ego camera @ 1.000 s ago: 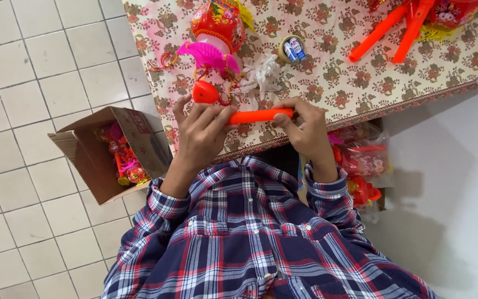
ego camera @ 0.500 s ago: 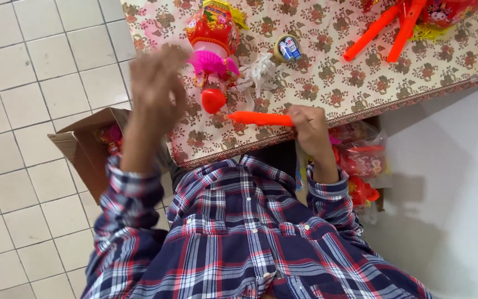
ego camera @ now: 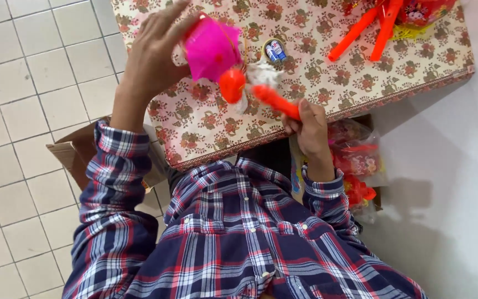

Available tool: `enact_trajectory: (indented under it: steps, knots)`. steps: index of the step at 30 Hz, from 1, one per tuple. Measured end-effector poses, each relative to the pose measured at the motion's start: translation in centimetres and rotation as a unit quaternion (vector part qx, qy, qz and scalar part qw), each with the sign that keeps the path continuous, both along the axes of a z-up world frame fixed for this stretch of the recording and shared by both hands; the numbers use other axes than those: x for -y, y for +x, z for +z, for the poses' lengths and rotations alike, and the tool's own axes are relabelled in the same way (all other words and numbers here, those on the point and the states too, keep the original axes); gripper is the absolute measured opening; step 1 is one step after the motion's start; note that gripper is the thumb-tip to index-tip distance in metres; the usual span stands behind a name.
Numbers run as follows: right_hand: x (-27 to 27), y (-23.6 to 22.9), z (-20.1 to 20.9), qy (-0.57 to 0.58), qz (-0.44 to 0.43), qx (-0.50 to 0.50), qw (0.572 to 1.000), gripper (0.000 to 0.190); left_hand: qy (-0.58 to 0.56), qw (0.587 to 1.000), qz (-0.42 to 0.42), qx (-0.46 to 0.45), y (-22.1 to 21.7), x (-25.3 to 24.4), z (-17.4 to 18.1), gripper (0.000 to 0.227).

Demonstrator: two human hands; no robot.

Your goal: Assembling small decorative lanterns by attaching plastic handles and packing them into a cardboard box

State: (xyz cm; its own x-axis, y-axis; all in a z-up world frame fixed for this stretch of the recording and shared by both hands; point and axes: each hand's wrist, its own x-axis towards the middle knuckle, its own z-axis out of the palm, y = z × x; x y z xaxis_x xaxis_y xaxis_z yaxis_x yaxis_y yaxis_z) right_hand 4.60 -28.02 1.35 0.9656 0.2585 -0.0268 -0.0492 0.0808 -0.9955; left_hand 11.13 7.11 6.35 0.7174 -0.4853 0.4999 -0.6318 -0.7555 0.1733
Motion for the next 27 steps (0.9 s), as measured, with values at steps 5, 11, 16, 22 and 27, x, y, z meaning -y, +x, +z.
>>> enact_trajectory:
  steps: [5,11,16,22,27]
  knots:
    - [-2.3,0.7,0.5,0.14,-0.029,0.038,0.989,0.045,-0.33,0.941,0.004,-0.078,-2.3,1.2,-0.8,0.078]
    - [-7.8,1.0,4.5,0.053,0.018,0.056,0.997,0.049,-0.586,0.771,-0.039,-0.246,-5.5,3.5,-1.6,0.086]
    - [-10.1,1.9,4.3,0.032,0.019,0.114,0.993,0.038,-0.68,0.643,-0.129,-0.328,-7.4,4.9,-0.2,0.085]
    - [-11.2,0.6,4.3,-0.127,0.006,0.232,0.964,0.024,-0.763,0.49,-0.254,-0.336,-8.2,6.2,-4.3,0.074]
    - [-9.6,0.4,4.1,-0.28,-0.037,0.334,0.899,0.031,-0.798,0.415,-0.261,-0.349,-8.3,7.3,-5.6,0.069]
